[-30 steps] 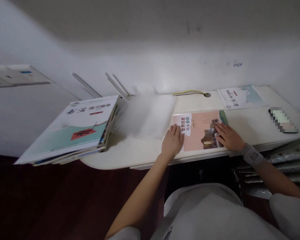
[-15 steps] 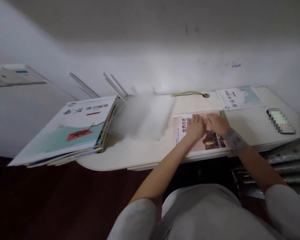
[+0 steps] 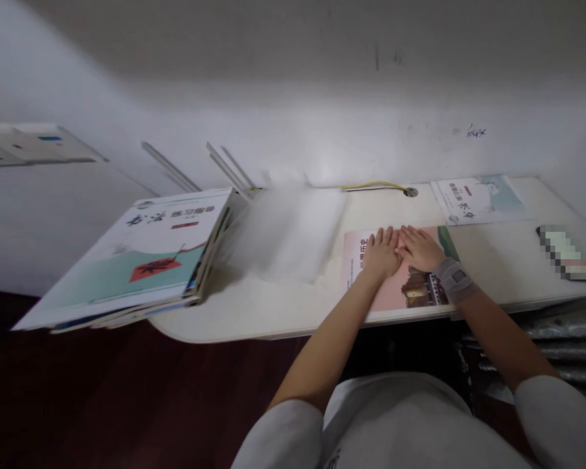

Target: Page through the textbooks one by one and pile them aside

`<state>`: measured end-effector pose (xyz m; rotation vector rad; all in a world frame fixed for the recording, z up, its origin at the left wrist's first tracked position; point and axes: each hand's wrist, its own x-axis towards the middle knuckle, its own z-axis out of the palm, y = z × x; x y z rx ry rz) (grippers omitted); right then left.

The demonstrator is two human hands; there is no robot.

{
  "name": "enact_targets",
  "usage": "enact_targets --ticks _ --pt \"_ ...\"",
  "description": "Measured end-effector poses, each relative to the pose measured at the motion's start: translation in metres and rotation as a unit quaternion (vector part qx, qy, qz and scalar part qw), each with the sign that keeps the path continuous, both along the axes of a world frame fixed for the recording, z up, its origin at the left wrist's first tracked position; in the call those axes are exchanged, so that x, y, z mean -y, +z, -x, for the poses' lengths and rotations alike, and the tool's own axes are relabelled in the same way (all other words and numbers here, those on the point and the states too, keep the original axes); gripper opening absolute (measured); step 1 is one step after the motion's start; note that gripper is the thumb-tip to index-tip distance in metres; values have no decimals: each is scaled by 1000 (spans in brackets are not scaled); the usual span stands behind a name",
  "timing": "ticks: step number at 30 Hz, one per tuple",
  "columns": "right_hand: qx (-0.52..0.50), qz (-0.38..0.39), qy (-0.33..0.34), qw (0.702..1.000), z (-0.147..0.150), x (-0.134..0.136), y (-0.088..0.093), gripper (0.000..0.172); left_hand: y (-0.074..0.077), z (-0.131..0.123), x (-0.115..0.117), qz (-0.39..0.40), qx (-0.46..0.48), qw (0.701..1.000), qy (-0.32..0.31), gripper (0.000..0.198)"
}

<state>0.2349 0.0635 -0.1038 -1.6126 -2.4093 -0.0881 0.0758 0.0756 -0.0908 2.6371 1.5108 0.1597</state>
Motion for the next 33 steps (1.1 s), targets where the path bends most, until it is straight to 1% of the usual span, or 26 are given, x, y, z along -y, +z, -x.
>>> enact_targets --ticks 4,8,13,15,18,21,24,26,27,30,33 --pt "32 18 -10 999 -12 -1 2 56 -5 17 -8 -18 13 998 58 64" --pt "41 19 -45 998 -32 0 -3 56 -7 37 -13 -27 16 995 90 63" --pt "41 1 -76 996 -56 2 -11 57 -9 48 -12 -23 37 986 163 62" --pt "42 -10 -83 996 -58 1 -12 57 -9 48 -11 -34 51 979 194 62" --pt "48 -15 -91 995 -54 -1 -9 56 -9 47 -9 -61 74 969 230 61" --pt "64 -12 -96 993 -47 -4 -3 55 -7 48 -9 -66 112 962 240 57" --pt "75 -15 -99 992 -39 -8 -1 51 -5 53 -13 -38 180 953 241 55" --pt "75 -18 -94 992 -35 -11 -1 49 -2 58 -16 -19 249 934 254 54" --pt "73 -20 -90 993 -33 -12 -2 48 -1 60 -17 -14 289 920 263 53" --pt "51 -28 -74 996 -32 -16 -5 47 6 66 -21 4 417 859 296 49" --pt "19 -38 -54 998 -30 -18 -4 46 12 74 -25 100 507 800 303 59"
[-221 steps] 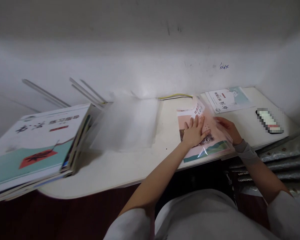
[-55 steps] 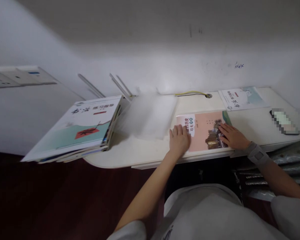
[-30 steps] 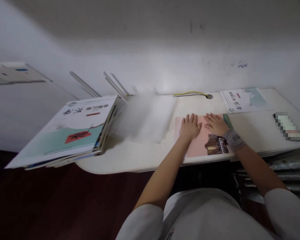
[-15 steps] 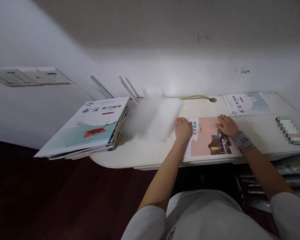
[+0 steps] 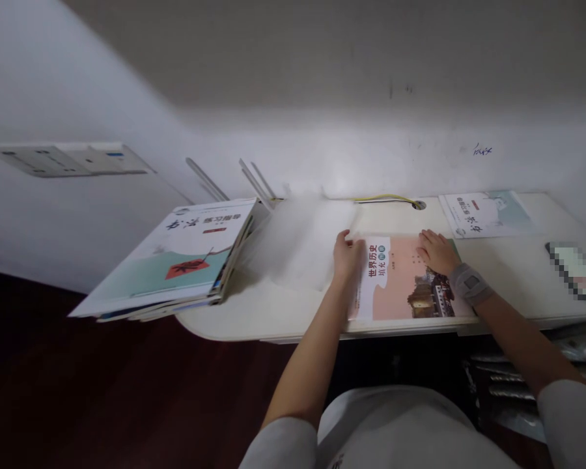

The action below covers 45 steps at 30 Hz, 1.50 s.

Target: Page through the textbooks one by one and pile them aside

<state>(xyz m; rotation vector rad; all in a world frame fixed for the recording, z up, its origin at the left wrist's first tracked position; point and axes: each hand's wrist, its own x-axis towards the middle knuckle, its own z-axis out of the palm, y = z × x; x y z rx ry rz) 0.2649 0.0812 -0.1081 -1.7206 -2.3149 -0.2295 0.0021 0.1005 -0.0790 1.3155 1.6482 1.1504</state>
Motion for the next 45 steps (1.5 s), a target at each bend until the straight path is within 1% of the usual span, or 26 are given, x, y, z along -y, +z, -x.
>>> enact_targets --ticks 2,5,7,9,12,15,18,22,25,27,30,32,33,34,35,39,42,45 --pt "-16 -5 19 1000 2 0 3 45 2 5 -5 28 64 997 -34 68" --pt "-34 -7 47 998 6 -1 10 42 3 12 -13 12 145 986 -87 73" --pt "-51 -10 55 997 7 -3 16 40 6 16 -18 10 190 974 -126 68" --pt "-73 -13 54 996 6 -5 21 38 9 19 -20 20 216 965 -149 56" --pt "-110 -9 71 991 1 -7 29 36 15 22 -20 25 214 964 -157 39" --pt "-133 6 113 985 -9 -7 35 36 17 22 -20 16 201 968 -148 34" --pt "-132 22 124 983 -29 -5 38 35 12 22 -20 3 192 973 -127 30" --pt "-162 51 87 982 -64 -1 35 32 5 22 -20 15 186 976 -110 28" --pt "-237 63 28 969 -84 -1 31 29 2 21 -21 37 195 975 -101 31" --pt "-308 65 -10 949 -89 -2 28 30 2 20 -21 47 201 973 -98 33" --pt "-414 79 -55 905 -86 -3 28 32 3 18 -22 51 193 975 -95 35" --pt "-456 83 -80 883 -81 -4 29 33 4 17 -22 51 172 980 -90 33" --pt "-463 80 -94 878 -79 -4 30 34 4 16 -23 51 157 982 -87 32" --pt "-460 72 -109 878 -77 -5 31 35 5 16 -23 52 140 985 -83 31" --pt "-441 64 -127 886 -76 -5 31 36 5 16 -24 53 120 988 -78 29" --pt "-315 42 -177 931 -73 -10 31 38 6 13 -27 53 7 997 -58 22" --pt "-271 46 -195 941 -70 -13 28 37 8 7 -27 42 -92 994 -44 12" --pt "-164 67 -239 955 -64 -13 26 33 11 1 -25 47 -177 982 -38 11"
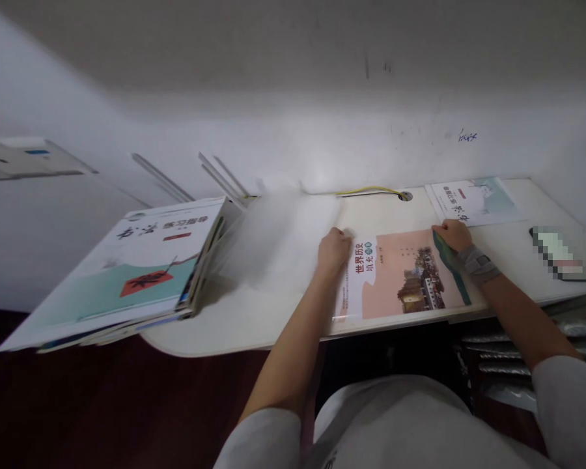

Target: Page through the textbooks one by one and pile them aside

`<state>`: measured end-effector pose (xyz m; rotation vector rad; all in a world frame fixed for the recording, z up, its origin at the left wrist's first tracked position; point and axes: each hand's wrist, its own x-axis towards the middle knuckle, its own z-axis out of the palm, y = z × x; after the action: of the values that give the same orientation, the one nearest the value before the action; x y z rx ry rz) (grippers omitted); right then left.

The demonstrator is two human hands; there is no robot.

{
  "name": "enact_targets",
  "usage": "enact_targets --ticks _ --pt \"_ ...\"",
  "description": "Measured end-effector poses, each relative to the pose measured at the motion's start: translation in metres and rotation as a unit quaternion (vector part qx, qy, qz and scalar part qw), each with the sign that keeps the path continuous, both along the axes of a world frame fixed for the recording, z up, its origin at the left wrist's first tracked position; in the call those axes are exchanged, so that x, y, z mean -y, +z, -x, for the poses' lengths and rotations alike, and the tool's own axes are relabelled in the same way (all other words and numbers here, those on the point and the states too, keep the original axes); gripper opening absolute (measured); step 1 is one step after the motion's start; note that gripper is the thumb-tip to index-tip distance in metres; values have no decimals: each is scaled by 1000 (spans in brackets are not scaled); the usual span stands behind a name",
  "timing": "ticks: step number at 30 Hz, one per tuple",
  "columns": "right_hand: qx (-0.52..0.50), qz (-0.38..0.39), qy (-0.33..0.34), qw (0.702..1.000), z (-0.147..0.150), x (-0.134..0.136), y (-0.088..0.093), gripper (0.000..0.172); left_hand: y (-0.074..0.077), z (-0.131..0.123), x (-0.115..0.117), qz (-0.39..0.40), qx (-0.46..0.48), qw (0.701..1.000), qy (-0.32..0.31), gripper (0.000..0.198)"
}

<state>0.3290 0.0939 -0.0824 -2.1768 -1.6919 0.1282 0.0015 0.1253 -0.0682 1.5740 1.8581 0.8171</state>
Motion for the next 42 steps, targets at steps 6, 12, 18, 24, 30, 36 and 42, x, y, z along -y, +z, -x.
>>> enact_targets --ticks 6,12,18,24,30,36,42 --pt "150 81 -47 984 12 10 4 40 1 -5 7 -29 -274 959 -63 26" --pt "186 89 -64 976 19 16 5 34 -13 -14 6 -118 -348 910 -190 27" --pt "202 81 -31 976 28 41 25 27 -23 -21 13 -146 -334 915 -170 29" --pt "17 63 54 996 40 164 32 36 -24 -19 34 -153 -302 922 -188 22" --pt "-570 217 -27 792 60 253 -21 49 -23 -23 48 -129 -237 938 -219 16" --pt "-672 23 -204 712 64 238 -31 34 -26 -21 61 -138 -187 935 -266 14" --pt "-615 -49 -201 761 57 246 -22 38 -28 -18 75 -144 -149 934 -292 15"
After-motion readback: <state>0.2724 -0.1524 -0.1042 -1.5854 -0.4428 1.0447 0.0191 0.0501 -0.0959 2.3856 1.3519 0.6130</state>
